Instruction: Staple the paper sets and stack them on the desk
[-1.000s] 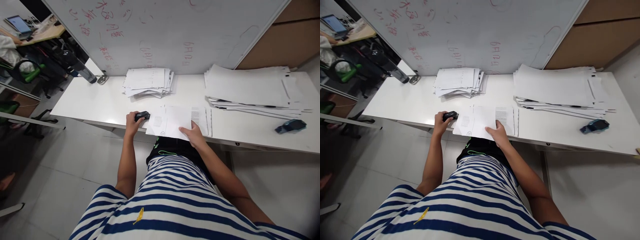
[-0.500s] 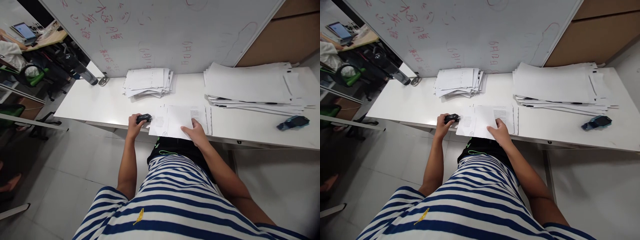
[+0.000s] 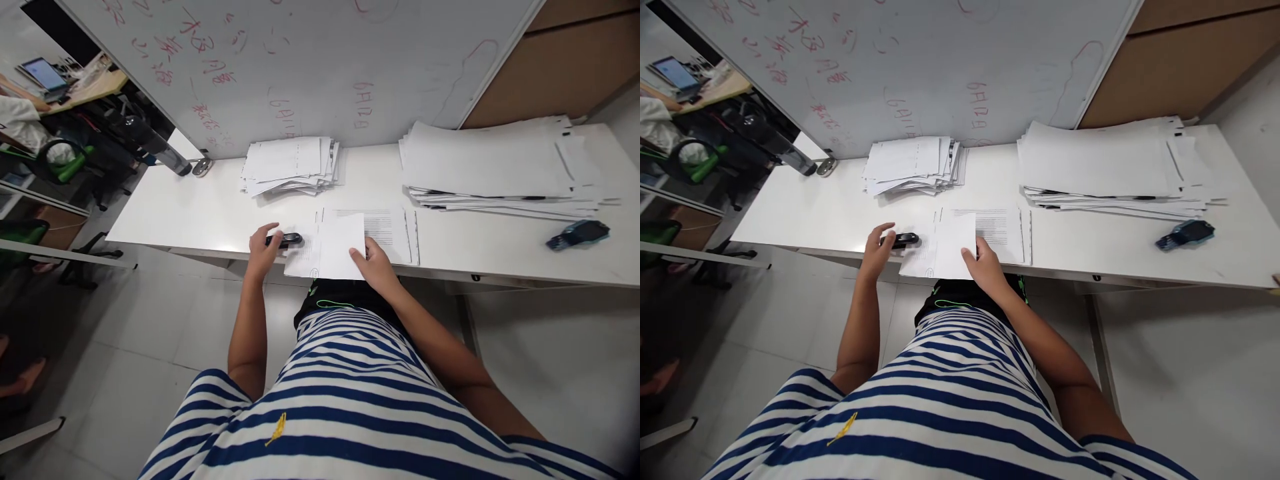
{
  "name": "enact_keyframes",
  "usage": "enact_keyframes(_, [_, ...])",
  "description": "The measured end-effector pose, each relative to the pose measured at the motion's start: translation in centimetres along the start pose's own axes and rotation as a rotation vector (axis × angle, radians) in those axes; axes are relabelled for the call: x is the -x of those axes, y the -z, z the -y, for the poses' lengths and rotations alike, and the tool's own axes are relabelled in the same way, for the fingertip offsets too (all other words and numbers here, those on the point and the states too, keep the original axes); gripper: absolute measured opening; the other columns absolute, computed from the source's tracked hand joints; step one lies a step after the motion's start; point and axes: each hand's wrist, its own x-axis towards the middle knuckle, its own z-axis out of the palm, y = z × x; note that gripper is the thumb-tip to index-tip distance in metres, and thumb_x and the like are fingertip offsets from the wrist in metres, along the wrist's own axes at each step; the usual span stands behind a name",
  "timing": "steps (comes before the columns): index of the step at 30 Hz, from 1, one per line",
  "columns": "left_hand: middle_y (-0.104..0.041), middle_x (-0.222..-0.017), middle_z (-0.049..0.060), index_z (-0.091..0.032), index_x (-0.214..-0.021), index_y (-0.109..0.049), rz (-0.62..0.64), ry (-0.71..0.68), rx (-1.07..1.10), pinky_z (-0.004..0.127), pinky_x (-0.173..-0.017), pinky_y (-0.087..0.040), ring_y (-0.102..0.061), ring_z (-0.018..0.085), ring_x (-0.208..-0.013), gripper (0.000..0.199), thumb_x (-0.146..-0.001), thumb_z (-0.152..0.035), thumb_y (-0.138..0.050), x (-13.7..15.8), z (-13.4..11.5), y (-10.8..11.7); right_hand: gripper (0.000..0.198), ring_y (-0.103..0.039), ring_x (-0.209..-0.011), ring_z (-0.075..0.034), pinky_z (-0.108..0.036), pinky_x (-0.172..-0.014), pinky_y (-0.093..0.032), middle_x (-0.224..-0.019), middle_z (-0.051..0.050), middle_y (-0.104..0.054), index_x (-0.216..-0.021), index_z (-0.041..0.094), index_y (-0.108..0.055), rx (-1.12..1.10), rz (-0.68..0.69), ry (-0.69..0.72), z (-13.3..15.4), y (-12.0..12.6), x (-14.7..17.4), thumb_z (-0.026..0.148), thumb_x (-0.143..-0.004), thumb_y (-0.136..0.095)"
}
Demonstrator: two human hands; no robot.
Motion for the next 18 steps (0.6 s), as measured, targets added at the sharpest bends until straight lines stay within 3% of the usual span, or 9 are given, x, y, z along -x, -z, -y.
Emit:
enact_keyframes(4, [-0.068, -0.129, 0.011, -0.023, -0.118, -0.066, -0.151, -0.015, 0.124, 0.043, -0.109, -0.044, -0.059, 0.026, -0.127, 0.051, -0.103, -0.062, -0.035, -3.0, -2.2, -0.8, 0.039, -0.066, -0.078, -0.023, -0.041, -0.078, -0.056, -0.091, -0.004, -0.074, -0.122, 0.023, -0.064, 0.014, -0.03, 0.043, -0.3, 0.2, -0.3, 0.047, -0.092, -0.057])
enact_keyframes(7, [-0.068, -0.129, 0.012, -0.023, -0.119, -0.065, -0.088, -0.077, -0.016, 0.051, -0.117, -0.036, -0.057, 0.029, -0.13, 0.052, -0.103, -0.062, -0.034, -5.6, -3.4, -2.2, 0.038, -0.053, -0.057, -0.018, -0.035, -0.063, -0.049, -0.069, 0.001, -0.066, -0.123, 0.023, -0.065, 0.105, -0.026, 0.04, 0.4, 0.2, -0.2, 0.044, -0.093, -0.055])
enact_keyframes(13, [-0.052, -0.152, 0.016, -0.022, -0.133, -0.059, 0.051, -0.089, -0.388, 0.069, -0.124, -0.007, -0.018, 0.04, -0.157, 0.057, -0.099, -0.064, -0.04, -6.6, -2.9, -6.6, 0.039, -0.051, -0.057, -0.017, -0.033, -0.061, -0.043, -0.073, 0.0, -0.066, -0.125, 0.023, -0.064, 0.188, -0.03, 0.063, 1.6, 0.3, 0.4, 0.042, -0.093, -0.052])
enact_keyframes(18, [-0.05, -0.154, 0.018, -0.022, -0.129, -0.062, 0.005, -0.128, -0.362, 0.069, -0.124, -0.009, -0.021, 0.042, -0.157, 0.053, -0.097, -0.061, -0.048, -6.6, -2.4, -7.2, 0.043, -0.05, -0.053, -0.018, -0.033, -0.057, -0.043, -0.069, 0.0, -0.065, -0.127, 0.023, -0.063, 0.193, 0.017, 0.005, 1.4, 0.4, 0.5, 0.048, -0.094, -0.051])
